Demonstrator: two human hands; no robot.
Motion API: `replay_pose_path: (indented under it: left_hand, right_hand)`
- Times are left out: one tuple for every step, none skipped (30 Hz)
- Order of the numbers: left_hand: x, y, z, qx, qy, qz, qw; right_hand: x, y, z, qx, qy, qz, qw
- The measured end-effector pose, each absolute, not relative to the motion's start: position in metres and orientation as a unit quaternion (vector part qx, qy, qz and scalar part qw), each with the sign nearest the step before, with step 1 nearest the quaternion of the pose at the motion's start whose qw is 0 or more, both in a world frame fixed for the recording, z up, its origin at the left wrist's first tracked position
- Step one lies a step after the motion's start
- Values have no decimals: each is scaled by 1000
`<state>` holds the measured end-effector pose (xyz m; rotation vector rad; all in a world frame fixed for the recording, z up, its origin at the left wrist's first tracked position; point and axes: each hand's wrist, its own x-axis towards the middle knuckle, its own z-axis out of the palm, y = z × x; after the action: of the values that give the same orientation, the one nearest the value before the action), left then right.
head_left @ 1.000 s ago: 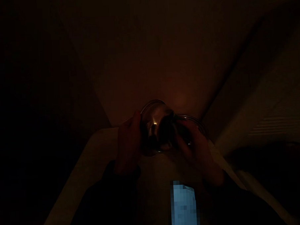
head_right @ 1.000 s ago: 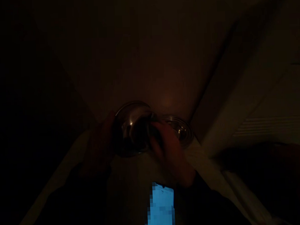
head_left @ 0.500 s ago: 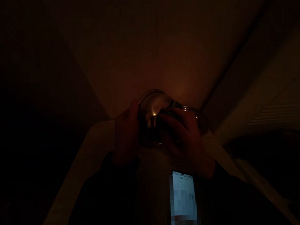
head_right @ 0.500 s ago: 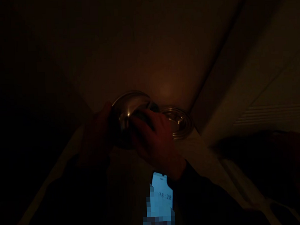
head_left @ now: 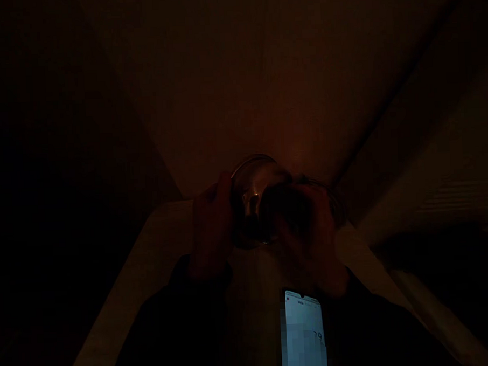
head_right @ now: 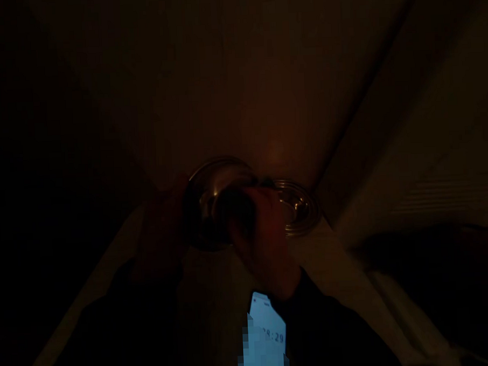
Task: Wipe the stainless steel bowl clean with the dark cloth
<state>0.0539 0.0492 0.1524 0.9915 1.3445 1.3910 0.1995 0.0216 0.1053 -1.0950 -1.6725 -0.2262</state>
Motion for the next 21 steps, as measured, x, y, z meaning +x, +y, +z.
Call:
replay_pose_path:
  left_hand:
    - [54, 49, 153, 403, 552, 565, 462]
    - [53, 49, 154, 399, 562, 564, 455]
    - [53, 48, 156, 394, 574, 562, 448]
    - [53, 48, 158, 392, 586, 556, 440]
    - [53, 48, 159, 394, 594, 551, 433]
    - [53, 48, 159, 400, 597, 547, 429]
    - [53, 48, 159, 410, 590, 547, 429]
    - [53, 49, 158, 416, 578, 553, 432]
    - [53, 49, 156, 418, 567, 561, 436]
    - [53, 49, 154, 415, 559, 568, 439]
    - [53, 50, 152, 412, 554, 571, 445]
    - [54, 50, 150, 410, 551, 570, 450]
    - [54, 49, 149, 409, 552, 566, 456]
    - [54, 49, 149, 410, 554, 560, 460]
    - [55, 48, 150, 413, 557, 555, 460]
    - [55, 48, 151, 415, 560, 553, 457]
    - [54, 47, 152, 415, 562, 556, 450]
    - [54, 47, 153, 413, 567, 559, 442]
    - [54, 48, 154, 413, 570, 562, 435]
    - [53, 48, 155, 411, 570, 566, 431]
    - [52, 49, 155, 409, 567, 569, 432]
  right_hand:
    - [195, 17, 103, -443, -723, -77, 524]
    - [192, 12, 100, -426, -746, -60, 508]
    - [189, 8, 96, -409, -767, -50, 492]
    - [188, 5, 94, -397, -781, -49, 479]
    - [188, 3, 92, -388, -791, -57, 470]
    - [190, 3, 90, -380, -796, -71, 466]
    - [192, 5, 90, -376, -795, -87, 468]
    - [196, 7, 91, -379, -786, -99, 478]
    - [200, 11, 92, -388, -770, -108, 495]
    - [203, 15, 95, -403, -747, -116, 516]
    - [205, 19, 97, -421, -716, -128, 542]
    - [206, 22, 100, -441, -683, -141, 565]
    - [205, 24, 102, -459, -655, -151, 581]
    - [203, 24, 103, -472, -640, -157, 586]
    - [201, 23, 104, -480, -641, -155, 579]
    - [198, 21, 104, -481, -655, -149, 563]
    - [195, 17, 103, -472, -682, -141, 540]
    - [194, 13, 102, -457, -716, -129, 512]
    - [194, 9, 101, -436, -751, -114, 483]
    - [195, 6, 100, -415, -781, -98, 457]
    - [198, 3, 100, -395, -804, -84, 437]
